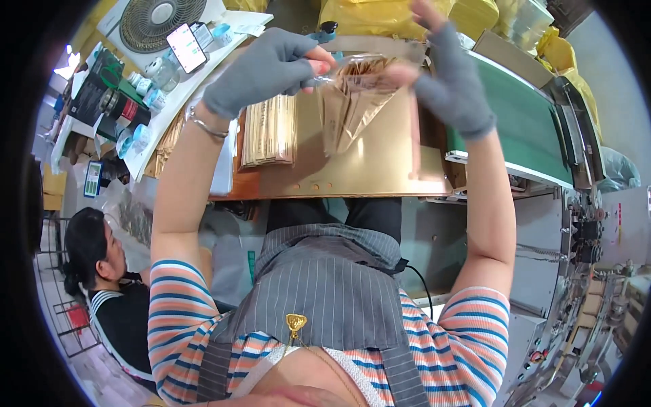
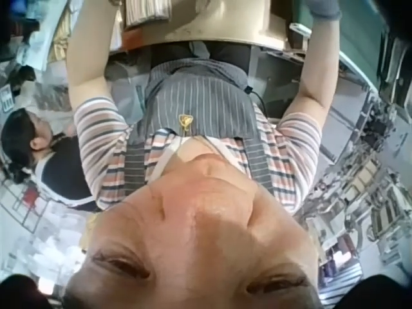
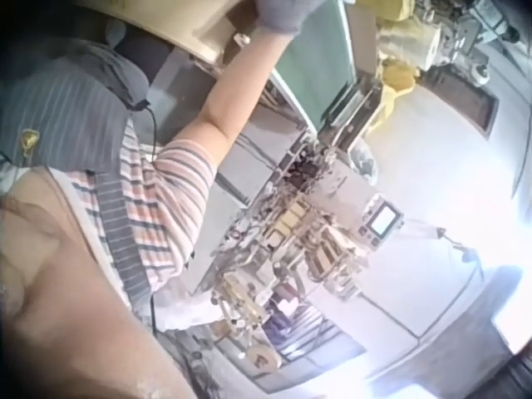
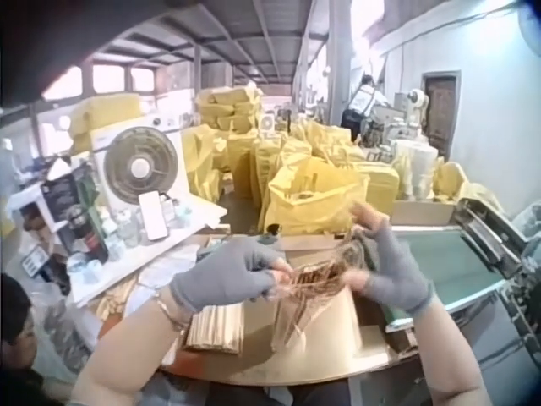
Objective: Packaging bundles of wooden sticks into plastic bags and sealing them using a heat sealer.
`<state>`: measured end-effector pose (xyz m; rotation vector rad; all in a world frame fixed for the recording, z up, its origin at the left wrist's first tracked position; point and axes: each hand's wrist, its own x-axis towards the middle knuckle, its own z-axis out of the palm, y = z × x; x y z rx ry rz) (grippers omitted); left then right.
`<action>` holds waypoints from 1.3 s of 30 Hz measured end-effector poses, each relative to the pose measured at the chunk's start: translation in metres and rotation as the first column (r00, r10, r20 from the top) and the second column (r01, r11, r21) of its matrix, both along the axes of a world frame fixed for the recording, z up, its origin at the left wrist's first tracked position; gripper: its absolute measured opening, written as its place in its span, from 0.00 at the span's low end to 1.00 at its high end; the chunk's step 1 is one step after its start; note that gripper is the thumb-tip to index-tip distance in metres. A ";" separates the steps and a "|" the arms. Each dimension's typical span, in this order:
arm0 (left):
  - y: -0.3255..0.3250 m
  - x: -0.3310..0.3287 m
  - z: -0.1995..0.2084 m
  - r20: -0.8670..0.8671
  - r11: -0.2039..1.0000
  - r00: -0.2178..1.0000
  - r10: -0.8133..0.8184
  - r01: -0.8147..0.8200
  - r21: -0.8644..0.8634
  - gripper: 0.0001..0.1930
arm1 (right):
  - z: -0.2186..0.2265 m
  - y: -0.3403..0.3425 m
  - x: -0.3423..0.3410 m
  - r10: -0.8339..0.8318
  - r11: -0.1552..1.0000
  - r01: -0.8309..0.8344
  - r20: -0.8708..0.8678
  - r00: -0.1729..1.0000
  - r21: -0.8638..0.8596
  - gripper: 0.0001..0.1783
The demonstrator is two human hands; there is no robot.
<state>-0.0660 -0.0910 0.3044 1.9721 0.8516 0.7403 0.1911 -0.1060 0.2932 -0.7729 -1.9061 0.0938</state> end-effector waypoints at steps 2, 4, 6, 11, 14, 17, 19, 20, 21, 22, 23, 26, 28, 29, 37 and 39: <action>0.000 -0.002 0.009 0.044 0.995 0.997 -0.067 0.070 -0.072 0.13 | -0.010 0.009 -0.007 0.050 0.998 -0.022 0.501 0.864 -0.062 0.16; 0.003 -0.001 0.017 -0.010 0.996 0.997 -0.081 0.080 -0.048 0.19 | -0.030 0.016 -0.018 0.123 0.942 -0.028 0.263 0.957 -0.335 0.12; 0.013 -0.008 -0.006 0.155 0.988 0.986 0.052 -0.074 0.137 0.24 | -0.038 0.028 -0.034 0.089 0.873 -0.008 0.144 0.986 -0.488 0.14; 0.023 -0.001 -0.123 0.179 0.896 0.944 0.277 -0.187 -0.402 0.30 | -0.083 0.099 -0.065 -0.181 0.856 0.266 0.225 0.957 -0.444 0.24; 0.049 -0.017 -0.178 0.086 0.788 0.897 0.433 -0.330 -0.520 0.25 | -0.114 0.170 -0.062 -0.436 0.840 0.495 0.267 0.859 -0.220 0.25; 0.077 -0.016 -0.212 0.170 0.742 0.841 0.514 -0.335 -0.581 0.20 | -0.130 0.240 -0.073 -0.602 0.751 0.605 0.105 0.792 -0.263 0.24; 0.097 -0.021 -0.220 0.247 0.719 0.792 0.559 -0.315 -0.619 0.18 | -0.132 0.257 -0.085 -0.606 0.748 0.614 0.118 0.786 -0.250 0.24; 0.106 -0.043 -0.222 0.183 0.617 0.778 0.601 -0.306 -0.725 0.18 | -0.103 0.240 -0.129 -0.459 0.818 0.487 0.163 0.873 -0.307 0.23; 0.116 -0.055 -0.222 0.130 0.514 0.776 0.617 -0.272 -0.814 0.18 | -0.075 0.223 -0.152 -0.318 0.858 0.372 0.201 0.926 -0.354 0.21; 0.122 -0.062 -0.222 0.203 0.516 0.745 0.635 -0.214 -0.829 0.17 | -0.060 0.217 -0.159 -0.333 0.876 0.390 0.228 0.915 -0.285 0.17; 0.132 -0.067 -0.230 0.202 0.522 0.745 0.636 -0.223 -0.823 0.17 | -0.066 0.228 -0.155 -0.331 0.879 0.384 0.218 0.918 -0.281 0.17; 0.149 -0.077 -0.256 0.121 0.533 0.736 0.666 -0.356 -0.767 0.16 | -0.138 0.266 -0.123 -0.424 0.843 0.507 0.358 0.832 -0.180 0.20; 0.152 -0.077 -0.270 0.126 0.565 0.704 0.699 -0.435 -0.701 0.22 | -0.184 0.273 -0.111 -0.417 0.785 0.577 0.498 0.760 -0.224 0.16; 0.147 -0.070 -0.264 0.158 0.580 0.694 0.702 -0.430 -0.691 0.26 | -0.185 0.275 -0.109 -0.414 0.781 0.580 0.504 0.758 -0.231 0.16; 0.133 -0.068 -0.224 0.206 0.585 0.702 0.682 -0.355 -0.729 0.28 | -0.177 0.270 -0.119 -0.385 0.733 0.590 0.507 0.771 -0.339 0.10; 0.133 -0.066 -0.227 0.260 0.599 0.684 0.682 -0.317 -0.736 0.28 | -0.182 0.272 -0.118 -0.400 0.742 0.584 0.481 0.780 -0.331 0.13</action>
